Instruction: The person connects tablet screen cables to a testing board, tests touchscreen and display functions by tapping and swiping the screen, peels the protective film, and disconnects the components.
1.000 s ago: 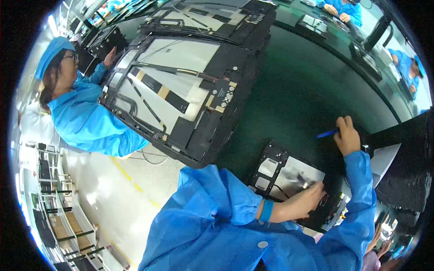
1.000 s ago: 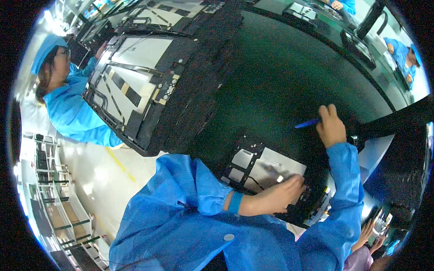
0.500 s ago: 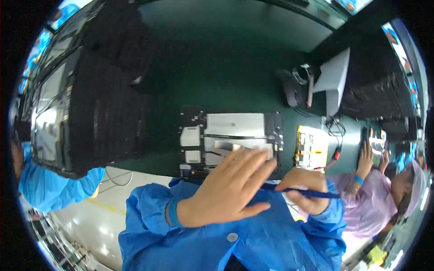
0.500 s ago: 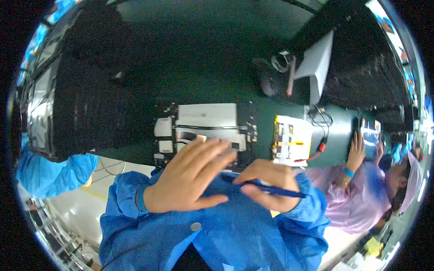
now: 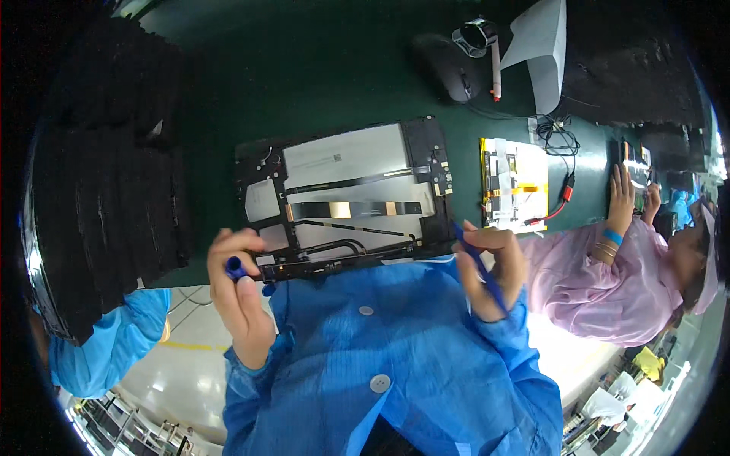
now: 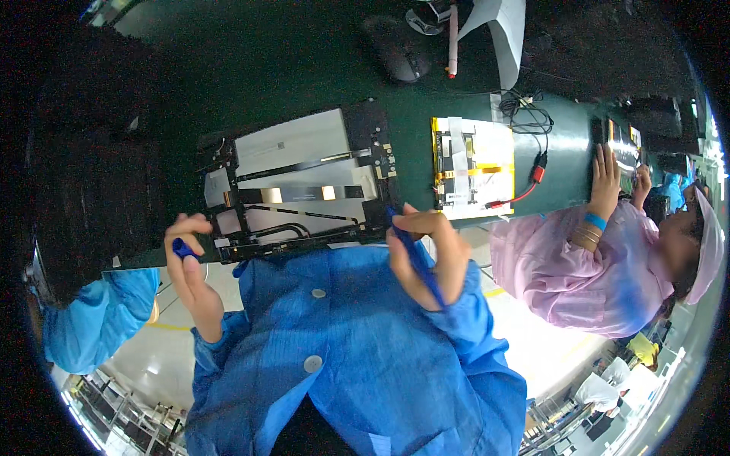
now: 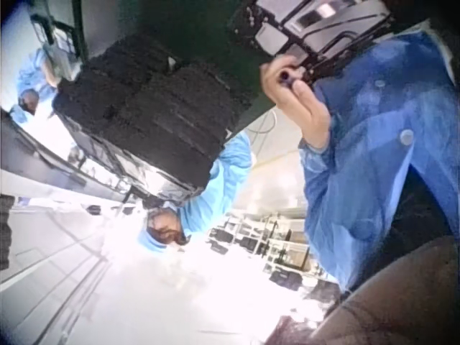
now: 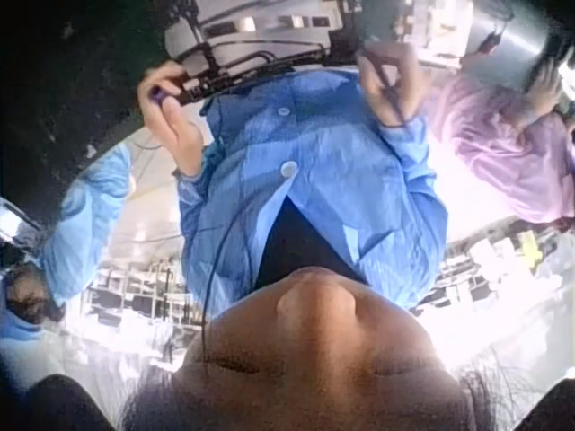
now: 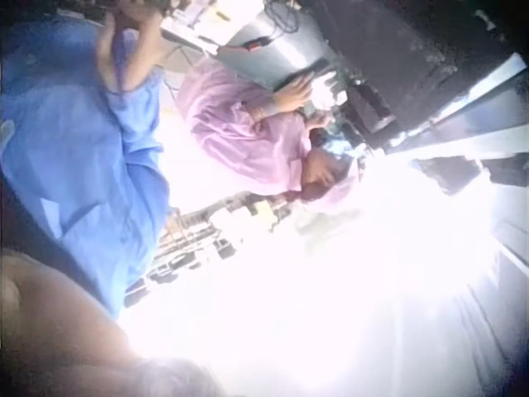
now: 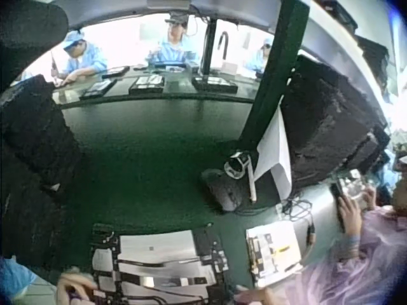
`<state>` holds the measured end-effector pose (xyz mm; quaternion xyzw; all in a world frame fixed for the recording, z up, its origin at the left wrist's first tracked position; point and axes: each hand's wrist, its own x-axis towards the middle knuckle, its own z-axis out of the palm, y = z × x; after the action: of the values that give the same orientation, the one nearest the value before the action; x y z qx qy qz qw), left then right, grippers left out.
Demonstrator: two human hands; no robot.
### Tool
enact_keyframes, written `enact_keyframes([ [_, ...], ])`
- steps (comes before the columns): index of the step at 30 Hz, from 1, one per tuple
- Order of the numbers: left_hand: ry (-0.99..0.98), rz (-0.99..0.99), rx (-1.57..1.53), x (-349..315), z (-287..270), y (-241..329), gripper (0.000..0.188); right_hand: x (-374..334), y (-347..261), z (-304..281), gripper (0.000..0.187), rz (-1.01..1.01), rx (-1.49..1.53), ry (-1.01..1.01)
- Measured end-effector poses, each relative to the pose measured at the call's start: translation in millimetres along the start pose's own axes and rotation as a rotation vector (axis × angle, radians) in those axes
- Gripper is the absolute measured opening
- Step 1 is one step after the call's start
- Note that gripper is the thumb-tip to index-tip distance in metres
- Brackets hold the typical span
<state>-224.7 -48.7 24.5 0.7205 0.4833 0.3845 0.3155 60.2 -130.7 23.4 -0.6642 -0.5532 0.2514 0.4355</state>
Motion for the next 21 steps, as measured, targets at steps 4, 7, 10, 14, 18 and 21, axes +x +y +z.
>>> enact_keyframes([
  [4, 0.015, -0.111, 0.104, -15.8, 6.9, -10.5, 0.062, -3.6, 2.1, 29.2, 0.014, 0.118, -0.139, 0.108],
  [7, -0.112, -0.169, 0.201, -31.5, 5.8, -27.8, 0.098, -2.9, 0.6, 31.4, 0.012, 0.084, -0.127, 0.044],
  [10, -0.07, -0.075, 0.218, -28.9, 7.7, -34.6, 0.079, -2.7, 0.0, 35.0, 0.011, 0.131, -0.143, 0.08],
  [14, -0.102, -0.165, 0.182, -22.4, 6.6, -29.1, 0.068, -1.2, 2.7, 31.8, 0.01, 0.052, -0.15, 0.038],
  [18, -0.133, -0.152, 0.224, -20.3, 6.2, -30.8, 0.068, 0.2, 4.8, 26.3, 0.009, 0.066, -0.13, 0.006],
  [21, -0.122, -0.134, 0.198, -15.5, 6.2, -33.2, 0.069, -5.5, 14.5, 20.4, 0.009, 0.063, -0.05, 0.09],
])
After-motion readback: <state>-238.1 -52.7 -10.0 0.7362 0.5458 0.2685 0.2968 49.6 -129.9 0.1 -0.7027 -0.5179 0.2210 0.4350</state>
